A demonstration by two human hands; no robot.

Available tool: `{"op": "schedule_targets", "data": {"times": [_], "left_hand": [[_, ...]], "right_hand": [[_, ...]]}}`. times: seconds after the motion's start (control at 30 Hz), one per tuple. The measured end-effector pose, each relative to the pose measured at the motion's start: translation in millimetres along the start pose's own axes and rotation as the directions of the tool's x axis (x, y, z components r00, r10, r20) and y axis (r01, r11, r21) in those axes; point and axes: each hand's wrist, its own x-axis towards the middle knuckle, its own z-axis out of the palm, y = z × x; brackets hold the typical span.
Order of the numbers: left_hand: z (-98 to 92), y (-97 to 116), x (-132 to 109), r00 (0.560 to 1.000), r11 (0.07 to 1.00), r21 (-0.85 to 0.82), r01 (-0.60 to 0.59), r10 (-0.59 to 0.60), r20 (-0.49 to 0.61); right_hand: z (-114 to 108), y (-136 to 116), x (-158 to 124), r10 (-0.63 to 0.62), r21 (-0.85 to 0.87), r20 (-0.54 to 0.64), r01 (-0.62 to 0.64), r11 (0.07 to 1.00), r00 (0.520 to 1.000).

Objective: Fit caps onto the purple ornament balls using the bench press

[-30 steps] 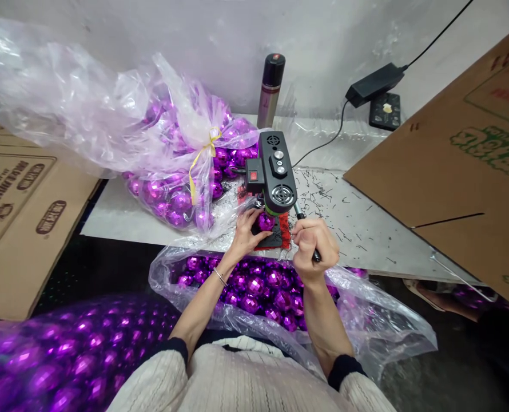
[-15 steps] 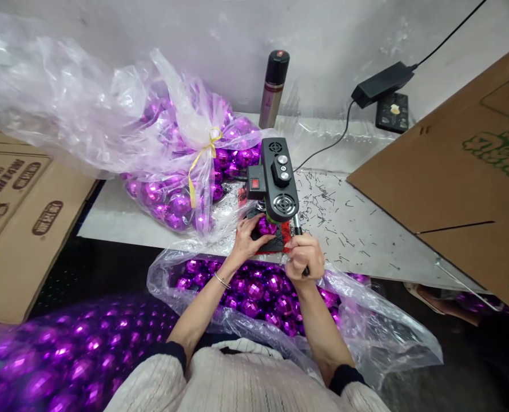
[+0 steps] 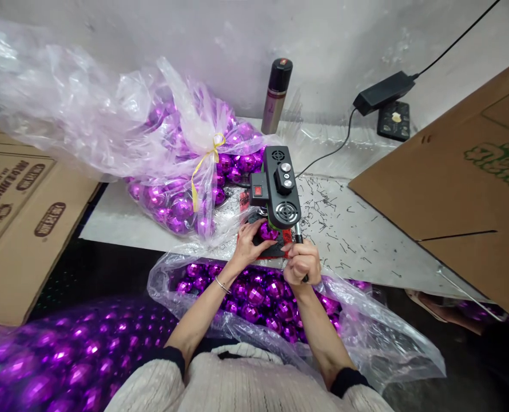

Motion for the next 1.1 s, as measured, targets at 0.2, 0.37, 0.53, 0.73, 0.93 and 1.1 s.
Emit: {"op": "schedule_targets", "data": {"times": [0.2,0.37,0.53,0.73,0.93,1.1], "left_hand": [[0.9,0,1,1.000,1.000,0.006,-0.011,0.011,-0.020],[5.3,-2,6,0.999,0.999,-0.023,-0.025,0.024,-0.035],[-4.5,5,-4,0.993,0.994,-0.071,-0.088,0.082,-0.084],[-55.4,-2,-102,0.983,0.984,0.043,-0.174,0.176,-0.044],[-69.2,-20,-156,0.990,0.978,0.206,-0.046,0.018,0.138],[-65.4,6,-129,0.947,0.963,0.260,-0.070,-0.018,0.320]], "right_hand": [[0,6,-1,-0.044,0.002,0.017,0.044,0.999,0.999],[3,1,9,-0.095,-0.059,0.042,0.098,0.993,0.995],[3,-23,42,0.074,-0.068,-0.037,-0.077,0.995,0.997],[2,-39,59,0.143,-0.054,-0.040,-0.145,0.988,0.989],[6,-35,48,0.146,-0.071,-0.059,-0.150,0.986,0.987],[1,-35,51,0.104,-0.056,-0.017,-0.105,0.993,0.994]]}}
